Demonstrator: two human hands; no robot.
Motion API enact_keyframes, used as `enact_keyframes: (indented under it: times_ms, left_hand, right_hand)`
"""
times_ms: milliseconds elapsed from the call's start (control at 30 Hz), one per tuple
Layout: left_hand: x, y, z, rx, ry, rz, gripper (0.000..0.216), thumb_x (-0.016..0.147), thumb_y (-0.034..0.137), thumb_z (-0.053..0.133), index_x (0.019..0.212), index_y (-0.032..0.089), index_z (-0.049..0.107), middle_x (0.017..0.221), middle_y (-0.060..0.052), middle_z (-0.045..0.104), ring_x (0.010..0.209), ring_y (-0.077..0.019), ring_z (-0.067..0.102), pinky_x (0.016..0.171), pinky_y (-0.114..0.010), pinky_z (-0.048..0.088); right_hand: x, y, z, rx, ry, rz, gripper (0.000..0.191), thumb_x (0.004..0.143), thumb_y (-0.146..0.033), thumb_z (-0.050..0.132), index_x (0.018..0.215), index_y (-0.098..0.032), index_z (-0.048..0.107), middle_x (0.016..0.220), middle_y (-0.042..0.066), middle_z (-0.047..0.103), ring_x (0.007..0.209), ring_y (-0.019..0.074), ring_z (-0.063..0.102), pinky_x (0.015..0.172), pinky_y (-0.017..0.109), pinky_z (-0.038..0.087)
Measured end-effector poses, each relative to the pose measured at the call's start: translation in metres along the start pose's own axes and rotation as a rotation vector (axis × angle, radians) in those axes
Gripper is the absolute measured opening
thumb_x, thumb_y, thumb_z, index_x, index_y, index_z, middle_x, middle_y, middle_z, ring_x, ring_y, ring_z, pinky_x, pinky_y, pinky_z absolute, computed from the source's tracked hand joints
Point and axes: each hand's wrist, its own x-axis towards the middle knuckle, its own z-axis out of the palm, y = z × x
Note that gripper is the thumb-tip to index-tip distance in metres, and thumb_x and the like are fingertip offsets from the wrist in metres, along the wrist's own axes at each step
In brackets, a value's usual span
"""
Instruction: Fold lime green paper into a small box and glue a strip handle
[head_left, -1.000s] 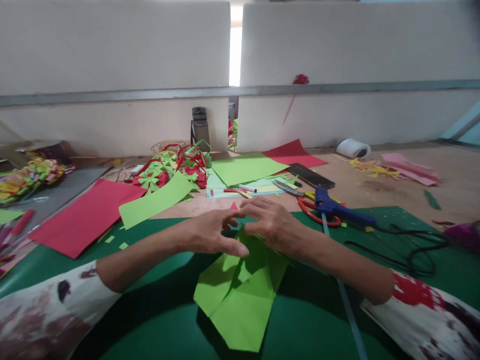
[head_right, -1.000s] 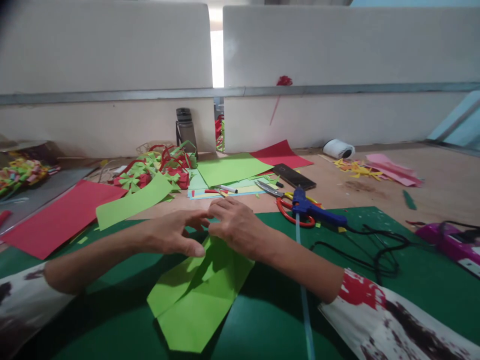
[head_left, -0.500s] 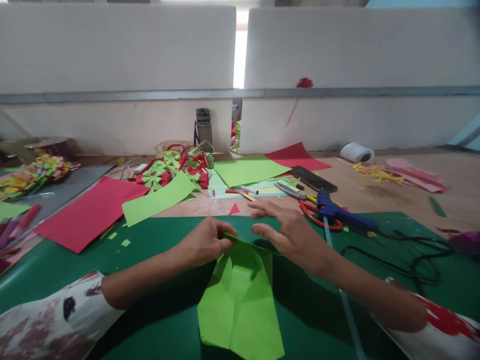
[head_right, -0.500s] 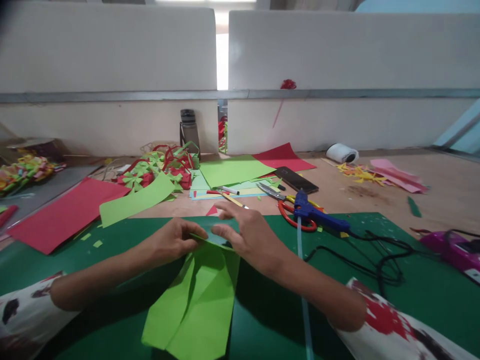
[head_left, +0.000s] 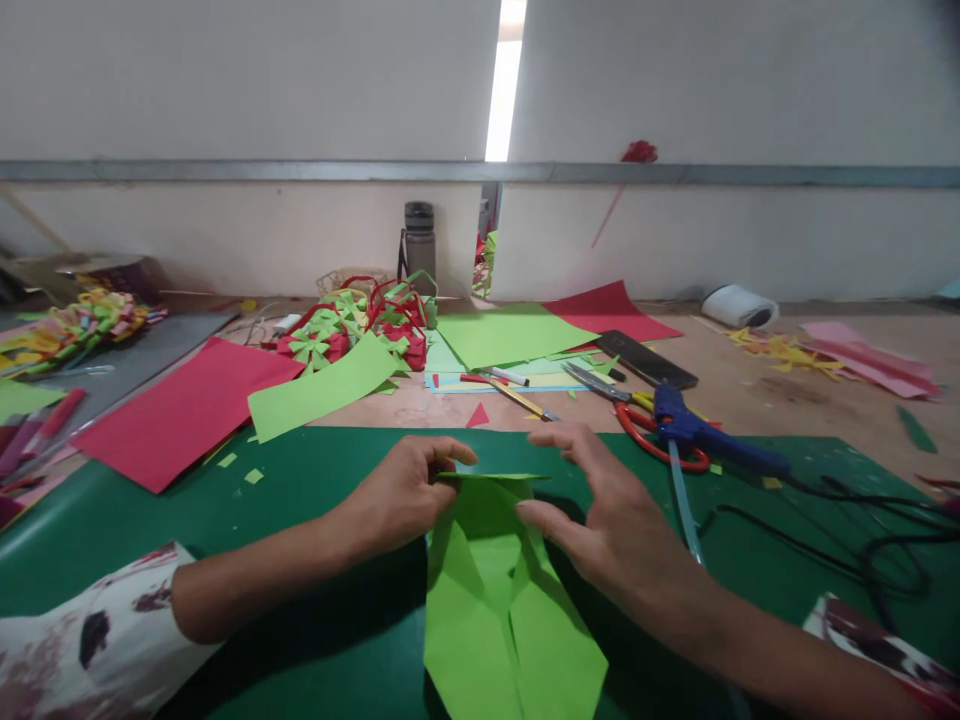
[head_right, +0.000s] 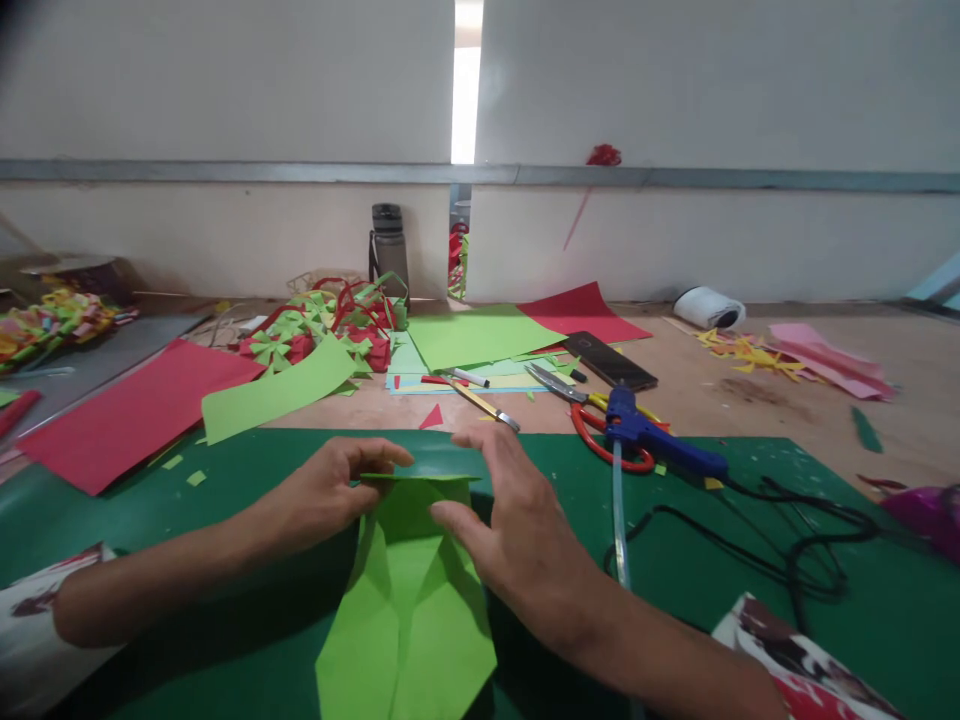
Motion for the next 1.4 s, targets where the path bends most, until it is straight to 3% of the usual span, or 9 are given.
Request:
enact_keyframes:
  times_ms: [67,133,233,300,567,767,967,1267,1400]
  left_hand:
    - [0.001,-0.003,0.000,0.015,-0.023,0.006,0.045,0.060,0.006,0.044,0.102,0.013,0.060,0.081,-0.003,0.064,0.072,-0.0159,0.058,0.061,-0.025,0.043]
    - [0.002,-0.004,-0.001,0.053,-0.028,0.012,0.045,0.061,0.007,0.044,0.102,0.013,0.060,0.078,-0.002,0.063,0.069,-0.0152,0.058,0.060,-0.024,0.043]
    - [0.002,-0.003,0.000,0.095,-0.026,0.026,0.043,0.063,0.008,0.045,0.103,0.014,0.061,0.073,0.000,0.061,0.065,-0.0143,0.056,0.058,-0.023,0.042]
    - [0.002,-0.001,-0.001,0.099,-0.048,0.031,0.042,0.065,0.009,0.045,0.103,0.014,0.061,0.075,-0.001,0.062,0.066,-0.0147,0.057,0.058,-0.024,0.042]
    - [0.016,0.007,-0.004,0.099,-0.270,0.049,0.047,0.063,0.007,0.047,0.106,0.013,0.063,0.097,-0.007,0.069,0.085,-0.0211,0.063,0.070,-0.028,0.049]
    - [0.026,0.012,0.003,0.061,-0.184,0.003,0.041,0.060,0.009,0.053,0.099,0.006,0.066,0.093,-0.012,0.071,0.082,-0.0234,0.065,0.073,-0.033,0.050]
    - [0.020,0.008,0.006,-0.008,-0.152,0.041,0.034,0.061,0.006,0.050,0.087,0.013,0.070,0.081,-0.004,0.072,0.076,-0.0195,0.065,0.070,-0.031,0.052]
    - [0.019,0.005,0.005,0.032,-0.175,0.079,0.019,0.066,0.011,0.053,0.081,0.011,0.065,0.079,-0.006,0.070,0.072,-0.0182,0.065,0.066,-0.029,0.051]
    - [0.019,0.010,-0.002,0.134,-0.121,0.116,0.038,0.066,0.008,0.053,0.102,0.013,0.062,0.094,-0.007,0.068,0.084,-0.0193,0.063,0.071,-0.029,0.050]
  right_hand:
    - [-0.004,-0.002,-0.005,-0.060,0.030,-0.235,0.011,0.084,-0.020,0.052,0.095,-0.019,0.054,0.083,0.005,0.063,0.076,0.0180,0.059,0.069,0.029,0.044]
    - [-0.006,-0.002,-0.008,-0.076,-0.143,-0.355,0.010,0.088,-0.018,0.046,0.088,-0.019,0.055,0.067,0.001,0.060,0.059,0.0136,0.054,0.058,0.025,0.038]
    - [-0.007,-0.002,-0.009,-0.118,-0.492,-0.273,0.019,0.091,-0.025,0.041,0.079,-0.019,0.055,0.060,-0.001,0.057,0.050,0.0110,0.047,0.050,0.024,0.029]
    - [-0.005,-0.001,-0.008,-0.137,-0.596,-0.186,0.032,0.093,-0.035,0.037,0.068,-0.020,0.050,0.056,-0.002,0.051,0.048,0.0100,0.041,0.050,0.024,0.025]
    - [0.003,0.003,-0.016,-0.053,-0.579,0.029,0.040,0.095,-0.039,0.031,0.060,-0.020,0.032,0.054,-0.006,0.031,0.048,0.0093,0.026,0.049,0.025,0.020]
    - [0.002,0.007,-0.018,-0.035,-0.586,0.050,0.035,0.094,-0.034,0.033,0.062,-0.020,0.034,0.055,-0.006,0.033,0.050,0.0099,0.029,0.050,0.024,0.021]
    - [0.003,0.012,-0.021,-0.025,-0.553,0.053,0.035,0.092,-0.028,0.038,0.058,-0.019,0.036,0.053,-0.006,0.031,0.049,0.0091,0.026,0.049,0.025,0.020]
    - [0.004,0.026,-0.031,0.169,-0.596,0.035,0.026,0.088,-0.027,0.047,0.070,-0.017,0.062,0.061,-0.004,0.051,0.056,0.0098,0.042,0.053,0.021,0.031]
    - [0.003,0.033,-0.029,0.185,-0.596,-0.014,0.019,0.086,-0.026,0.052,0.081,-0.017,0.068,0.067,-0.001,0.061,0.059,0.0113,0.050,0.055,0.021,0.036]
